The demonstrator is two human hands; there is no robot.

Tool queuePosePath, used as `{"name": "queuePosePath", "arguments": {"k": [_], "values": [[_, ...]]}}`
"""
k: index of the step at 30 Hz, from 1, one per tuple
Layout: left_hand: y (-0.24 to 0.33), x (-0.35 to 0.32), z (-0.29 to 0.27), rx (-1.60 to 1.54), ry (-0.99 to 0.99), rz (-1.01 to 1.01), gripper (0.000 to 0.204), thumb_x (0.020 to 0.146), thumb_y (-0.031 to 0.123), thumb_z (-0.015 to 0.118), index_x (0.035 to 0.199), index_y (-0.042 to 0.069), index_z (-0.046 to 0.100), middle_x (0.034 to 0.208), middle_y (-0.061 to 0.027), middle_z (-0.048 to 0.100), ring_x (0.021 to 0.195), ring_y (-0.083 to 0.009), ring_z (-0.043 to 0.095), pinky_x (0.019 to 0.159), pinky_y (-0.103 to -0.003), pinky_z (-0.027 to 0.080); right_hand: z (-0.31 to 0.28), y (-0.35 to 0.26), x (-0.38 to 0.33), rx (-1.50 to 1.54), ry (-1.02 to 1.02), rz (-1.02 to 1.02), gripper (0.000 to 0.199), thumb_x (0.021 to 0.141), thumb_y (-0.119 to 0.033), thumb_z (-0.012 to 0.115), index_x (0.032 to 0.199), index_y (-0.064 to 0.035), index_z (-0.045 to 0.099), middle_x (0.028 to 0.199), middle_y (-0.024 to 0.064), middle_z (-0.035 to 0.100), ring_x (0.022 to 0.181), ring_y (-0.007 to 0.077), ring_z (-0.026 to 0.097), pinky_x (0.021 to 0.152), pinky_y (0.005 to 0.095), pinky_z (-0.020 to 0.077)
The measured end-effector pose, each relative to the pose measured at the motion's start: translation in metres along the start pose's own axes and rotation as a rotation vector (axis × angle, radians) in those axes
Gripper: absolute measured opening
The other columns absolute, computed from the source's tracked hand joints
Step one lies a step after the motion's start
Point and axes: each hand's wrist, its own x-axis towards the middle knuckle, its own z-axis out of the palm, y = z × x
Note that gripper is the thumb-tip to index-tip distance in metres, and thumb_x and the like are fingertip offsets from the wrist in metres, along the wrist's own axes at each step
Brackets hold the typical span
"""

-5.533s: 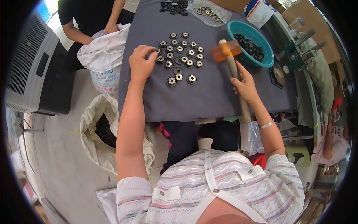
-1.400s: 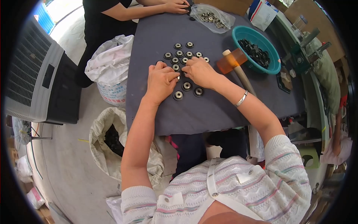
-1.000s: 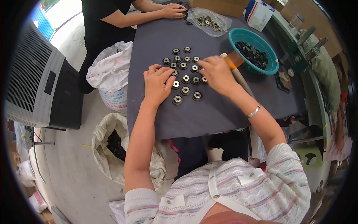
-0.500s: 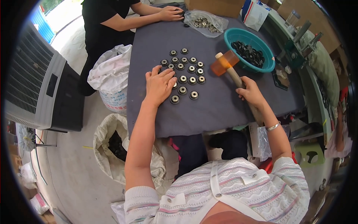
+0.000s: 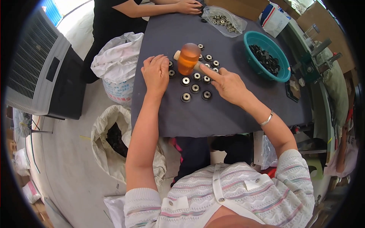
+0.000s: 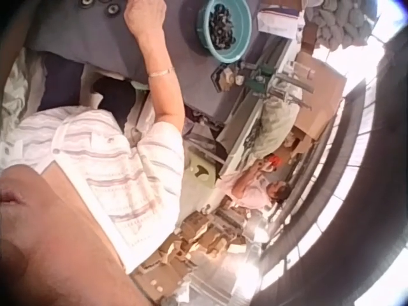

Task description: The person assembles circular parts by fitting rubber rings around metal pieces by hand and hammering them on the workbench with a mallet.

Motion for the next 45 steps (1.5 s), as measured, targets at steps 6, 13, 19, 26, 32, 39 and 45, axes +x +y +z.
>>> {"name": "queuePosePath", "arguments": {"k": [6,13,19,26,32,39,45], "values": [[-0.005,-0.003,0.000,-0.094,-0.006,-0.069,0.030,0.092,0.033,0.051,0.097,0.009,0.069,0.104,-0.0027,0.067,0.106,-0.0277,0.053,0.088,-0.042,0.038,-0.014,-0.007,0.008,0.040,0.058,0.000,0.066,0.085,-0.011,0.059,0.142,-0.0333,0.035,0.075,0.0175,0.053,0.065,0.0347,0.058,0.064,0.0434,0.0488],[-0.013,-0.005,0.003,-0.084,-0.003,-0.099,0.029,0.093,0.032,0.050,0.097,0.010,0.069,0.101,-0.0026,0.068,0.103,-0.0273,0.055,0.085,-0.041,0.040,0.000,-0.001,0.013,0.023,-0.040,0.068,0.071,0.080,-0.004,0.062,0.142,-0.0299,0.037,0.077,0.0156,0.053,0.069,0.0324,0.057,0.067,0.0418,0.0461],[-0.003,-0.002,0.003,-0.144,0.004,-0.122,0.029,0.093,0.032,0.048,0.096,0.011,0.069,0.099,-0.0030,0.068,0.102,-0.0253,0.056,0.084,-0.041,0.041,-0.004,-0.009,0.006,0.099,0.137,0.020,0.070,0.081,-0.005,0.061,0.142,-0.0273,0.036,0.075,0.0155,0.053,0.069,0.0321,0.057,0.066,0.0419,0.0467],[-0.013,-0.004,0.003,-0.174,-0.026,-0.163,0.035,0.096,0.037,0.044,0.097,0.013,0.070,0.097,-0.0026,0.068,0.101,-0.0247,0.056,0.085,-0.041,0.041,0.002,-0.006,0.014,0.051,-0.041,0.058,0.071,0.081,-0.006,0.061,0.142,-0.0309,0.036,0.074,0.0167,0.053,0.067,0.0339,0.056,0.067,0.0426,0.0469],[-0.009,-0.007,0.003,-0.171,-0.075,-0.158,0.039,0.097,0.040,0.040,0.104,0.015,0.068,0.103,-0.0026,0.067,0.107,-0.0276,0.054,0.089,-0.043,0.038,0.012,-0.012,0.009,0.012,-0.050,0.097,0.072,0.082,-0.007,0.061,0.144,-0.0313,0.032,0.076,0.0165,0.054,0.069,0.0341,0.057,0.068,0.0426,0.0466],[-0.016,-0.004,0.007,-0.205,-0.134,-0.158,0.043,0.097,0.045,0.036,0.111,0.018,0.067,0.110,-0.0023,0.066,0.118,-0.0309,0.048,0.096,-0.047,0.033,-0.013,-0.013,-0.008,0.144,0.034,0.011,0.070,0.084,-0.011,0.059,0.144,-0.0313,0.031,0.078,0.0178,0.056,0.071,0.0355,0.059,0.068,0.0442,0.0485],[-0.015,0.001,0.004,-0.219,-0.118,-0.213,0.043,0.097,0.045,0.036,0.110,0.017,0.067,0.109,-0.0036,0.066,0.115,-0.0311,0.051,0.095,-0.046,0.034,0.009,-0.025,-0.021,0.049,-0.040,0.048,0.071,0.080,-0.004,0.061,0.143,-0.0257,0.035,0.076,0.0153,0.053,0.067,0.0333,0.056,0.064,0.0423,0.0457]]}}
